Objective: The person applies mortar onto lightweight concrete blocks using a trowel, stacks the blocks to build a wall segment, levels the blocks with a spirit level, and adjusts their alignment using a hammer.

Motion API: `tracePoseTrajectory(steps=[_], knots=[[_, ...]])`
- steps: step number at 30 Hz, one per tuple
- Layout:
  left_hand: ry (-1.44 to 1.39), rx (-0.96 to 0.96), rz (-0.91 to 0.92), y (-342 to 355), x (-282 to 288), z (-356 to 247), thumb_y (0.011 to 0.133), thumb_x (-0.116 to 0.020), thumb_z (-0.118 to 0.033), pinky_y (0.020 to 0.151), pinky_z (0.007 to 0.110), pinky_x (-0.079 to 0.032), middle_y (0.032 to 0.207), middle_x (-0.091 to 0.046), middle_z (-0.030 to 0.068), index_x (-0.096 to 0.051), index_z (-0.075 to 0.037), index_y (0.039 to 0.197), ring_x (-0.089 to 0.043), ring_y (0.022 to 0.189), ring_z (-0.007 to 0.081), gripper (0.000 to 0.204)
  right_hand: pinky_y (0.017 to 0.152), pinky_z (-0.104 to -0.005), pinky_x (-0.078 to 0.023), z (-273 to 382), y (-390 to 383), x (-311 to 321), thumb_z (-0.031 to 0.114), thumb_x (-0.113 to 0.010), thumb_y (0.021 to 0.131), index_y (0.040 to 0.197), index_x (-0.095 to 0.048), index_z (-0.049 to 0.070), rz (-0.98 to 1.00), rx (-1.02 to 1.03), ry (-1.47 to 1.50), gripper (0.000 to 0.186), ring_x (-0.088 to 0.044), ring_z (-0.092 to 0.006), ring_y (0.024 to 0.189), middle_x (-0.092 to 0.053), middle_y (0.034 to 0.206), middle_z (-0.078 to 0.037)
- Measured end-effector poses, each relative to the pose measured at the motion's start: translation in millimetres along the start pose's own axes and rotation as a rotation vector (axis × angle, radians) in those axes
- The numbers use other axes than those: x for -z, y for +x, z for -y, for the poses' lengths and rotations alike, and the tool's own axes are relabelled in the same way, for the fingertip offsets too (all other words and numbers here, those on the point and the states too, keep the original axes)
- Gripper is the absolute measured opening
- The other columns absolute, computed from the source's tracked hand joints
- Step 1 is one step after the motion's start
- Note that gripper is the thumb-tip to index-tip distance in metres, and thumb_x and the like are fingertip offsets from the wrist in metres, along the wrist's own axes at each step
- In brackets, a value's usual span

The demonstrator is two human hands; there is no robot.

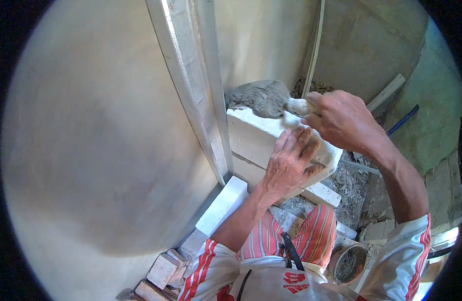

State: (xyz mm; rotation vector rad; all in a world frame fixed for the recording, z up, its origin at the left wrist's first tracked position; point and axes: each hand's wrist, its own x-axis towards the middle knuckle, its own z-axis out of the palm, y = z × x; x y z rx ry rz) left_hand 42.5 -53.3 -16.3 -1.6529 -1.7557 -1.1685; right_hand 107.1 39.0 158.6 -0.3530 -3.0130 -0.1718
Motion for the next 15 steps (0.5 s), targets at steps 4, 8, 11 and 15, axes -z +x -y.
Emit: tracePoseTrajectory(steps=[4, 8, 11, 15], knots=[[-0.033, -0.006, -0.023, -2, -3, 2, 0.077, -0.071, -0.043, 0.103, 0.055, -0.034, 0.124, -0.055, 0.0176, -0.057, -0.006, 0.122, -0.050, 0.119, 0.0372, 0.060, 0.068, -0.0478, -0.049, 12, 7, -5, 0.026, -0.063, 0.085, 0.093, -0.058, 0.002, -0.134, 0.118, -0.033, 0.026, -0.062, -0.0385, 0.077, -0.062, 0.078, -0.019], [-0.029, -0.007, -0.014, -2, -6, 0, 0.077, -0.071, -0.044, 0.102, 0.055, -0.034, 0.125, -0.055, 0.0182, -0.057, -0.005, 0.122, -0.050, 0.119, 0.0374, 0.061, 0.064, -0.0491, -0.049, 7, -9, -8, 0.026, -0.062, 0.085, 0.094, -0.056, 0.002, -0.257, 0.098, -0.047, 0.026, -0.062, -0.0388, 0.074, -0.061, 0.078, -0.018], [-0.012, -0.024, -0.031, -1, -4, -2, 0.078, -0.071, -0.044, 0.103, 0.054, -0.033, 0.127, -0.054, 0.0184, -0.058, -0.005, 0.121, -0.050, 0.119, 0.0368, 0.059, 0.063, -0.0497, -0.049, -4, -19, -4, 0.026, -0.062, 0.085, 0.090, -0.054, 0.002, -0.264, 0.049, -0.045, 0.026, -0.062, -0.0387, 0.074, -0.061, 0.077, -0.019], [0.026, -0.006, 0.013, -1, 0, -2, 0.077, -0.072, -0.043, 0.105, 0.053, -0.031, 0.130, -0.054, 0.0173, -0.059, -0.007, 0.120, -0.049, 0.123, 0.0348, 0.058, 0.068, -0.0499, -0.048, -18, -23, -8, 0.029, -0.065, 0.085, 0.094, -0.056, 0.003, -0.293, -0.034, 0.036, 0.029, -0.062, -0.0396, 0.079, -0.061, 0.082, -0.020]])
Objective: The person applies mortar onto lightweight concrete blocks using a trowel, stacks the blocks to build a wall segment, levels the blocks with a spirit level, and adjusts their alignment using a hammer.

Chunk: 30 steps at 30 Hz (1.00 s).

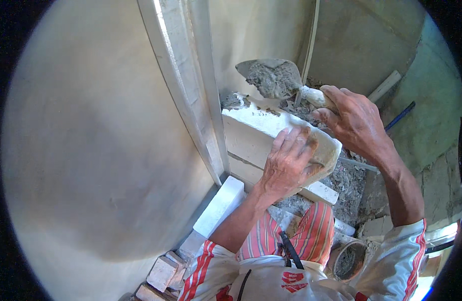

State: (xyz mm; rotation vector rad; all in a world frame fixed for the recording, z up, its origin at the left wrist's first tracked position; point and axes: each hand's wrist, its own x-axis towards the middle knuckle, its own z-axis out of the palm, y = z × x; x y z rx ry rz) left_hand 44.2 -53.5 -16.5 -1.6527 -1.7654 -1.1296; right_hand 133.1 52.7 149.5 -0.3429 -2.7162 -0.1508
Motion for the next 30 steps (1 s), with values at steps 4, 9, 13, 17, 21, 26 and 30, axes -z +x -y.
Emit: tracePoseTrajectory(steps=[4, 9, 13, 17, 21, 26, 30], knots=[[0.012, -0.001, -0.003, 0, -2, 0, 0.076, -0.073, -0.042, 0.108, 0.051, -0.029, 0.130, -0.054, 0.0166, -0.059, -0.007, 0.119, -0.046, 0.126, 0.0337, 0.057, 0.069, -0.0477, -0.049, -9, -5, -4, 0.029, -0.067, 0.085, 0.108, -0.059, 0.006, -0.152, 0.013, 0.100, 0.034, -0.062, -0.0381, 0.080, -0.062, 0.086, -0.018], [0.047, -0.033, -0.001, 0, -1, -1, 0.075, -0.073, -0.037, 0.108, 0.050, -0.029, 0.128, -0.054, 0.0177, -0.060, -0.005, 0.118, -0.046, 0.126, 0.0341, 0.055, 0.061, -0.0431, -0.051, 2, -18, -32, 0.028, -0.068, 0.085, 0.120, -0.054, 0.011, -0.406, 0.036, 0.089, 0.041, -0.063, -0.0336, 0.075, -0.059, 0.087, -0.015], [0.021, -0.002, 0.036, -3, -1, -4, 0.074, -0.074, -0.032, 0.108, 0.050, -0.031, 0.127, -0.054, 0.0194, -0.060, -0.003, 0.118, -0.047, 0.124, 0.0355, 0.055, 0.057, -0.0432, -0.051, 10, -24, -47, 0.028, -0.067, 0.084, 0.122, -0.052, 0.012, -0.193, 0.014, 0.041, 0.044, -0.062, -0.0329, 0.071, -0.056, 0.085, -0.013], [0.028, -0.021, 0.016, -2, 2, -4, 0.074, -0.074, -0.033, 0.107, 0.051, -0.032, 0.126, -0.054, 0.0197, -0.060, -0.002, 0.118, -0.048, 0.123, 0.0356, 0.055, 0.058, -0.0430, -0.051, -1, -20, -45, 0.027, -0.067, 0.083, 0.121, -0.052, 0.012, -0.237, 0.048, 0.123, 0.043, -0.062, -0.0330, 0.072, -0.056, 0.086, -0.013], [0.066, 0.003, 0.077, -4, -1, 6, 0.073, -0.077, -0.039, 0.105, 0.051, -0.032, 0.129, -0.055, 0.0156, -0.058, -0.009, 0.122, -0.048, 0.124, 0.0346, 0.060, 0.062, -0.0425, -0.052, -23, -20, -52, 0.026, -0.070, 0.083, 0.119, -0.054, 0.010, -0.359, 0.004, 0.185, 0.042, -0.063, -0.0332, 0.073, -0.059, 0.087, -0.014], [0.083, -0.037, 0.087, 16, -2, 12, 0.072, -0.078, -0.039, 0.104, 0.051, -0.033, 0.131, -0.054, 0.0158, -0.061, -0.011, 0.120, -0.050, 0.122, 0.0333, 0.058, 0.068, -0.0436, -0.050, -80, -35, -49, 0.032, -0.069, 0.083, 0.116, -0.058, 0.010, -0.348, -0.157, 0.277, 0.041, -0.064, -0.0355, 0.082, -0.062, 0.092, -0.014], [0.052, 0.031, 0.213, 5, -24, 27, 0.074, -0.078, -0.039, 0.102, 0.051, -0.034, 0.134, -0.053, 0.0177, -0.059, -0.010, 0.123, -0.049, 0.123, 0.0359, 0.060, 0.072, -0.0405, -0.051, -143, -79, -74, 0.026, -0.069, 0.084, 0.118, -0.059, 0.008, -0.264, -0.331, 0.322, 0.040, -0.064, -0.0349, 0.085, -0.063, 0.095, -0.016]])
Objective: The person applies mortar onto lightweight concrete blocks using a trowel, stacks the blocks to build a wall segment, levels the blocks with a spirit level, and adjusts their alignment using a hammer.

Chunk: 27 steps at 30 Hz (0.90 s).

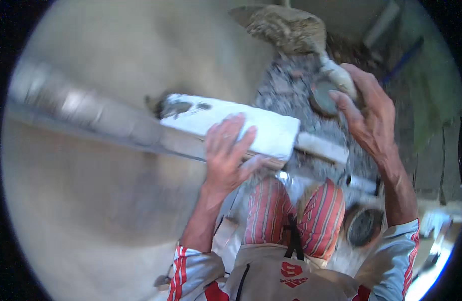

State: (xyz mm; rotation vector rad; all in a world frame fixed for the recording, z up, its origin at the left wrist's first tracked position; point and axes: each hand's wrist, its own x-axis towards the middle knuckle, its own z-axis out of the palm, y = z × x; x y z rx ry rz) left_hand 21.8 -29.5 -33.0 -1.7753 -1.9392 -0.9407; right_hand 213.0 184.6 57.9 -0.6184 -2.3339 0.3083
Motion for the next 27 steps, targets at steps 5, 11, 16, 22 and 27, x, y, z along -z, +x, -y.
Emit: tracePoseTrajectory(steps=[5, 11, 16, 22, 27], knots=[[0.153, 0.032, 0.159, -22, 18, -4, 0.090, -0.057, -0.053, 0.100, 0.055, -0.033, 0.137, -0.050, 0.0210, -0.053, -0.011, 0.129, -0.048, 0.123, 0.0411, 0.058, 0.078, -0.0395, -0.051, -87, -63, 28, 0.016, -0.069, 0.083, 0.122, -0.057, 0.004, 0.184, -0.268, -0.005, 0.043, -0.065, -0.0356, 0.091, -0.064, 0.104, -0.021], [0.202, 0.052, 0.233, -24, 32, -13, 0.096, -0.043, -0.055, 0.112, 0.051, -0.020, 0.138, -0.050, 0.0174, -0.049, -0.018, 0.133, -0.040, 0.132, 0.0345, 0.053, 0.081, -0.0423, -0.050, -108, -172, 53, 0.021, -0.071, 0.081, 0.122, -0.057, 0.007, 0.534, -0.803, 0.000, 0.046, -0.064, -0.0375, 0.095, -0.065, 0.102, -0.020], [0.233, 0.042, 0.265, -17, 40, -13, 0.093, -0.050, -0.052, 0.113, 0.051, -0.019, 0.141, -0.045, 0.0172, -0.043, -0.018, 0.138, -0.036, 0.135, 0.0339, 0.056, 0.086, -0.0321, -0.047, -103, -171, 51, 0.010, -0.071, 0.079, 0.125, -0.054, 0.000, 0.778, -1.019, 0.332, 0.050, -0.058, -0.0166, 0.092, -0.064, 0.102, -0.010], [0.181, 0.083, 0.338, -10, 42, -21, 0.090, -0.054, -0.055, 0.115, 0.050, -0.013, 0.144, -0.042, 0.0165, -0.038, -0.018, 0.143, -0.032, 0.138, 0.0344, 0.067, 0.079, -0.0296, -0.047, -110, -96, 14, 0.017, -0.075, 0.079, 0.122, -0.055, 0.001, 0.796, -1.161, 0.704, 0.050, -0.055, -0.0132, 0.088, -0.060, 0.100, -0.004], [0.074, 0.148, 0.462, -5, 55, -26, 0.089, -0.055, -0.056, 0.117, 0.050, -0.010, 0.146, -0.040, 0.0154, -0.038, -0.018, 0.144, -0.027, 0.141, 0.0338, 0.069, 0.083, -0.0339, -0.048, -109, -8, -45, 0.013, -0.071, 0.083, 0.128, -0.050, 0.000, 1.072, -0.944, 0.568, 0.051, -0.058, -0.0199, 0.097, -0.060, 0.107, -0.010]])
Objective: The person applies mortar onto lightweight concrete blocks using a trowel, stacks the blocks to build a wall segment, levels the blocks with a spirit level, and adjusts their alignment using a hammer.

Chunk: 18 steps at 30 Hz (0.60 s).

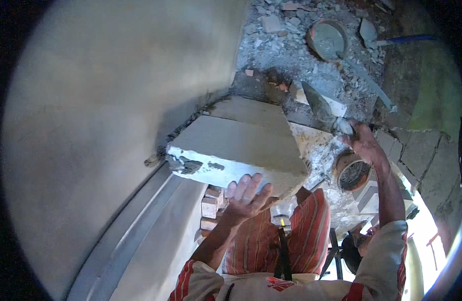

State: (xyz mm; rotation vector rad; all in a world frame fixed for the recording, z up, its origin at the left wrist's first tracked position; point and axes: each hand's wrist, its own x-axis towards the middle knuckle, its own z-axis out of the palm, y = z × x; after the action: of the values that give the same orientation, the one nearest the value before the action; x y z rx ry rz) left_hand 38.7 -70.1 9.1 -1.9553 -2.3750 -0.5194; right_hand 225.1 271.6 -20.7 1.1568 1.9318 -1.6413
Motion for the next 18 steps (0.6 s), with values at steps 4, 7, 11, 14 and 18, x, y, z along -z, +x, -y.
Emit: tracePoseTrajectory(steps=[4, 7, 11, 14, 18], knots=[[-0.051, 0.043, 0.076, -5, 7, -5, 0.084, -0.063, -0.056, 0.114, 0.054, -0.011, 0.151, -0.033, 0.0166, -0.040, -0.021, 0.143, -0.027, 0.139, 0.0371, 0.072, 0.089, -0.0348, -0.047, 57, 55, -15, 0.013, -0.073, 0.081, 0.127, -0.050, -0.001, 0.167, -0.016, -0.061, 0.053, -0.058, -0.0222, 0.103, -0.060, 0.115, -0.014], [-0.102, 0.140, 0.079, 10, 22, -12, 0.087, -0.059, -0.055, 0.115, 0.050, -0.014, 0.146, -0.041, 0.0127, -0.045, -0.018, 0.140, -0.031, 0.139, 0.0304, 0.066, 0.089, -0.0373, -0.047, 89, 90, -32, 0.016, -0.072, 0.079, 0.124, -0.053, 0.001, 0.259, 0.063, -0.184, 0.051, -0.059, -0.0261, 0.102, -0.062, 0.112, -0.016], [-0.267, 0.398, 0.044, 24, 27, -25, 0.088, -0.060, -0.053, 0.108, 0.056, -0.025, 0.146, -0.039, 0.0192, -0.046, -0.016, 0.139, -0.036, 0.131, 0.0383, 0.064, 0.090, -0.0417, -0.045, 116, 144, -60, 0.026, -0.073, 0.076, 0.120, -0.055, 0.001, 0.562, 0.024, -0.280, 0.054, -0.058, -0.0335, 0.101, -0.062, 0.105, -0.020], [-0.205, 0.483, 0.029, 43, 34, -19, 0.086, -0.063, -0.052, 0.105, 0.062, -0.027, 0.142, -0.032, 0.0366, -0.042, -0.003, 0.135, -0.036, 0.129, 0.0505, 0.072, 0.086, -0.0418, -0.046, 101, 163, -84, 0.028, -0.072, 0.075, 0.115, -0.058, 0.000, 0.508, 0.407, -0.453, 0.051, -0.058, -0.0329, 0.099, -0.060, 0.104, -0.022], [-0.111, 0.619, 0.106, 36, 28, -24, 0.086, -0.063, -0.050, 0.105, 0.067, -0.020, 0.144, -0.025, 0.0402, -0.040, 0.000, 0.136, -0.027, 0.132, 0.0568, 0.074, 0.069, -0.0373, -0.050, 129, 189, -93, 0.023, -0.070, 0.074, 0.103, -0.059, -0.002, 0.624, 0.315, -0.572, 0.040, -0.061, -0.0254, 0.072, -0.062, 0.083, -0.014]])
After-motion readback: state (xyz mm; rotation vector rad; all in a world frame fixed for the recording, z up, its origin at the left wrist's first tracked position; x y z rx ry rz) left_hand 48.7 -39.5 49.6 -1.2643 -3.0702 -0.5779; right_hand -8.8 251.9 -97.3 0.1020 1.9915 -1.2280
